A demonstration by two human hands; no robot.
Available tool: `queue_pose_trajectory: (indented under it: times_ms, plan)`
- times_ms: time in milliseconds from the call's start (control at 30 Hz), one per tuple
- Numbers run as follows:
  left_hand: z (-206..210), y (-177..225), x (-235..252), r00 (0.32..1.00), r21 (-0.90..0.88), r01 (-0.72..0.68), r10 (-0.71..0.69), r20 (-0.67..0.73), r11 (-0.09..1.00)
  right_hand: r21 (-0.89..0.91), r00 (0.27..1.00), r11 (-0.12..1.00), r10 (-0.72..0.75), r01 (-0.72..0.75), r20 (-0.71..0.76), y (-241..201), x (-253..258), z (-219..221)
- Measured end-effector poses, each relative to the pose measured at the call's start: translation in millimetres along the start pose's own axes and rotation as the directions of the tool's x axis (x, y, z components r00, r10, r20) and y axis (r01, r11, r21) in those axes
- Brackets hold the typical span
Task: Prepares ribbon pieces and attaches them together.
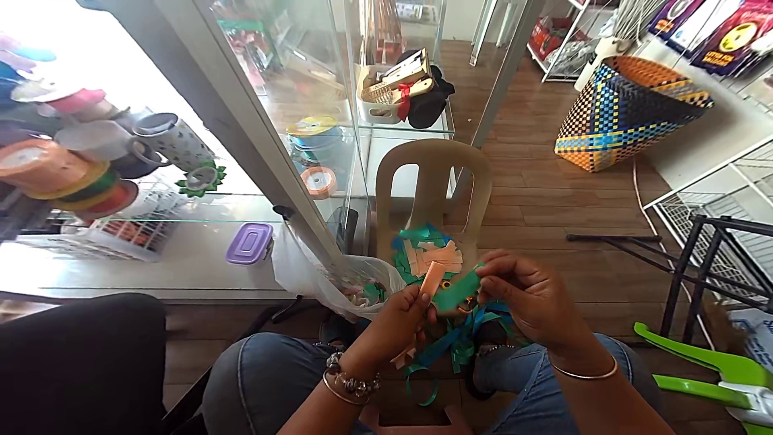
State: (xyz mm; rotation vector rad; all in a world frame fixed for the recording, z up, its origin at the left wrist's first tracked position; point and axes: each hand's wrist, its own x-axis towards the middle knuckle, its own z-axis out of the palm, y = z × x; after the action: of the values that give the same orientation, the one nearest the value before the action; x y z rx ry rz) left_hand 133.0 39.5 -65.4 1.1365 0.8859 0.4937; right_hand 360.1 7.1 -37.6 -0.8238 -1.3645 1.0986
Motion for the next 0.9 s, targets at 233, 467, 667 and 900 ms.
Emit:
queue_pose_trajectory:
  times_ms: [233, 467, 667, 900]
  plan:
    - [4.9, 3.6, -2.4, 0.999, 0.244, -0.033, 0.032, 0.009, 0.969, -0.179, 0.968, 0.952, 0.247, -0.249, -0.037, 6.5, -1.0, 19.7]
    - [3.7, 3.5, -4.2, 0.998, 0.295, -0.065, 0.055, 0.044, 0.953, -0.320, 0.974, 0.924, 0.168, -0.209, -0.152, 17.4, -0.4, 22.8]
    - [4.5, 4.2, -5.0, 0.996, 0.263, -0.078, 0.061, 0.071, 0.962, -0.327, 0.954, 0.900, 0.235, -0.287, -0.189, 23.7, 1.9, 25.9]
    - [4.5, 2.4, -4.7, 0.994, 0.268, -0.083, 0.062, 0.088, 0.960, -0.122, 0.910, 0.918, 0.342, -0.376, -0.233, 19.9, 6.0, 30.8]
